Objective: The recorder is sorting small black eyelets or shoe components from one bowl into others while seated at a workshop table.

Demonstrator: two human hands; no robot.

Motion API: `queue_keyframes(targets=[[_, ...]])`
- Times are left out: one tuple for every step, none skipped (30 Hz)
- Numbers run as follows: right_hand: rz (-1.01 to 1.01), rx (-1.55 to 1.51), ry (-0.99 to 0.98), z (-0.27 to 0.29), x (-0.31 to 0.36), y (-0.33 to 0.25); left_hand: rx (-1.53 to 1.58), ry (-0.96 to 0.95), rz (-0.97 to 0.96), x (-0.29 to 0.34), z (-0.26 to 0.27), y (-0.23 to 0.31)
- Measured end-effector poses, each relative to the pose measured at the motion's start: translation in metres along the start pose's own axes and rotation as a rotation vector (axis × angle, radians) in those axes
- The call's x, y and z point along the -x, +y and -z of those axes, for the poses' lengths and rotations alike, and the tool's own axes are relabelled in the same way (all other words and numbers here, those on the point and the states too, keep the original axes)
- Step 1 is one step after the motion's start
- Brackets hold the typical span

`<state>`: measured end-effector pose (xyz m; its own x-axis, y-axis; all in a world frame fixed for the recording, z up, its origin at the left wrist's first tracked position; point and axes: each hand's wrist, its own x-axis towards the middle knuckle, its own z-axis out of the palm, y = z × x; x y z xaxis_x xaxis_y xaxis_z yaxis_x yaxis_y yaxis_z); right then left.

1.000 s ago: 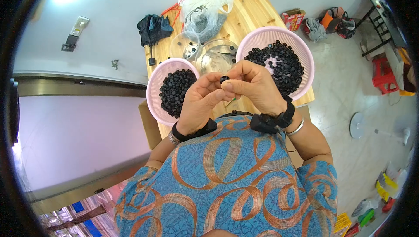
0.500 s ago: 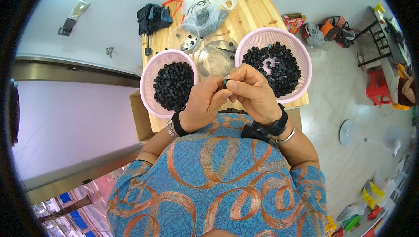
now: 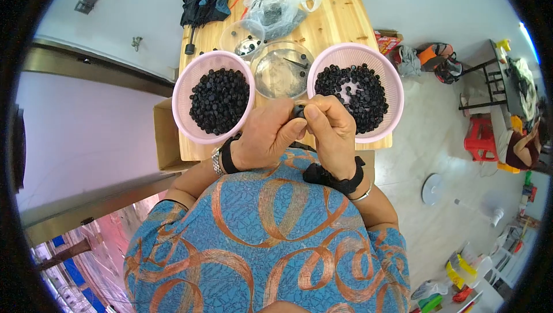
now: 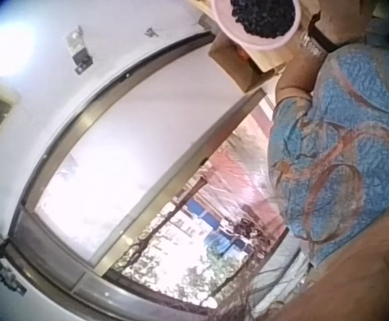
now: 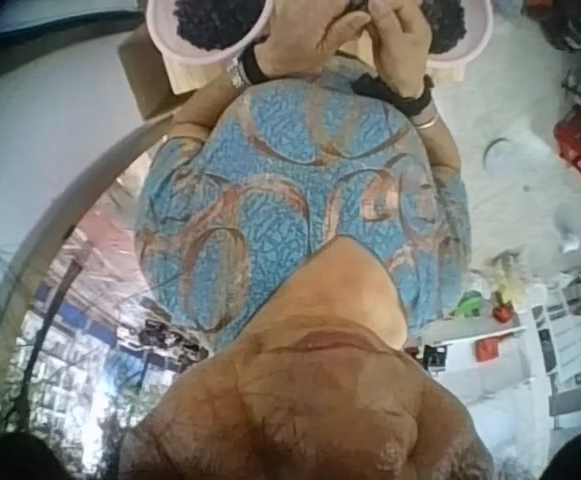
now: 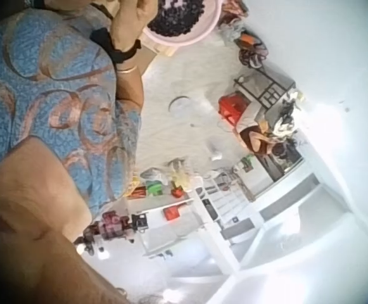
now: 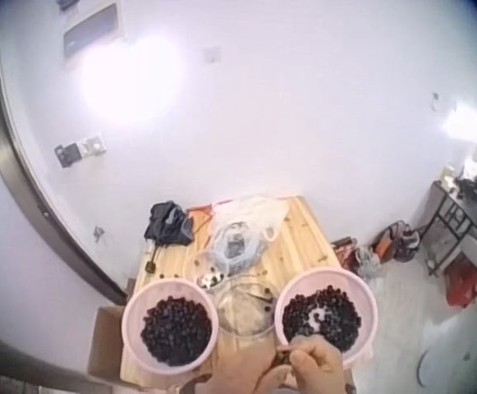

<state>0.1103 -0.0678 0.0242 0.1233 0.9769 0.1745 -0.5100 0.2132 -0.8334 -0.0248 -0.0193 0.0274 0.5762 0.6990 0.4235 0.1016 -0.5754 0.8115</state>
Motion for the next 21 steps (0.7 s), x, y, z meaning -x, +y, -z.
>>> queue_keyframes(targets=[[-0.005,0.003,-0.005,0.000,0.000,0.001,0.001,0.007,0.003,0.000,0.001,-0.001],[0.002,0.016,0.011,0.000,0.000,0.002,-0.008,0.000,-0.008,0.000,0.002,-0.001],[0.009,0.029,0.028,-0.001,0.000,0.003,-0.018,-0.009,-0.020,0.000,0.002,-0.002],[0.005,0.032,0.025,-0.001,0.000,0.003,-0.016,-0.004,-0.018,0.001,0.001,-0.002],[0.004,0.020,0.019,-0.002,-0.001,0.003,0.016,0.004,-0.010,0.002,0.000,-0.003],[0.003,0.008,0.013,-0.002,-0.001,0.003,0.048,0.012,-0.003,0.003,0.000,-0.003],[0.000,0.010,0.010,-0.003,-0.001,0.003,0.049,0.017,-0.001,0.003,0.000,-0.003],[-0.045,-0.024,0.026,-0.004,-0.001,0.002,0.040,0.001,-0.001,0.002,0.001,-0.003],[-0.090,-0.058,0.043,-0.004,-0.001,0.001,0.030,-0.014,0.000,0.002,0.002,-0.003],[-0.093,-0.056,0.040,-0.003,-0.001,0.001,0.031,-0.010,0.001,0.002,0.001,-0.004],[-0.113,-0.107,0.015,-0.001,-0.001,0.002,0.025,-0.017,-0.021,0.003,0.001,-0.005],[-0.134,-0.159,-0.009,0.001,-0.001,0.002,0.020,-0.023,-0.043,0.003,0.001,-0.006],[-0.138,-0.157,-0.012,0.003,-0.001,0.004,0.020,-0.019,-0.041,0.002,0.002,-0.006],[-0.117,-0.165,-0.043,0.005,-0.001,0.005,0.026,-0.045,-0.064,0.002,0.003,-0.005],[-0.097,-0.173,-0.075,0.006,-0.001,0.006,0.032,-0.072,-0.086,0.002,0.004,-0.005],[-0.101,-0.172,-0.076,0.006,-0.001,0.006,0.034,-0.069,-0.085,0.003,0.005,-0.005],[-0.095,-0.150,-0.090,0.005,-0.001,0.005,0.040,-0.079,-0.090,0.003,0.005,-0.005],[-0.090,-0.128,-0.104,0.005,-0.001,0.005,0.046,-0.089,-0.095,0.004,0.006,-0.005],[-0.092,-0.126,-0.105,0.005,-0.001,0.005,0.048,-0.086,-0.094,0.003,0.006,-0.005],[-0.081,-0.077,-0.093,0.006,0.000,0.005,0.044,-0.077,-0.112,0.003,0.006,-0.004],[-0.069,-0.028,-0.082,0.006,0.000,0.005,0.040,-0.068,-0.131,0.004,0.006,-0.004]])
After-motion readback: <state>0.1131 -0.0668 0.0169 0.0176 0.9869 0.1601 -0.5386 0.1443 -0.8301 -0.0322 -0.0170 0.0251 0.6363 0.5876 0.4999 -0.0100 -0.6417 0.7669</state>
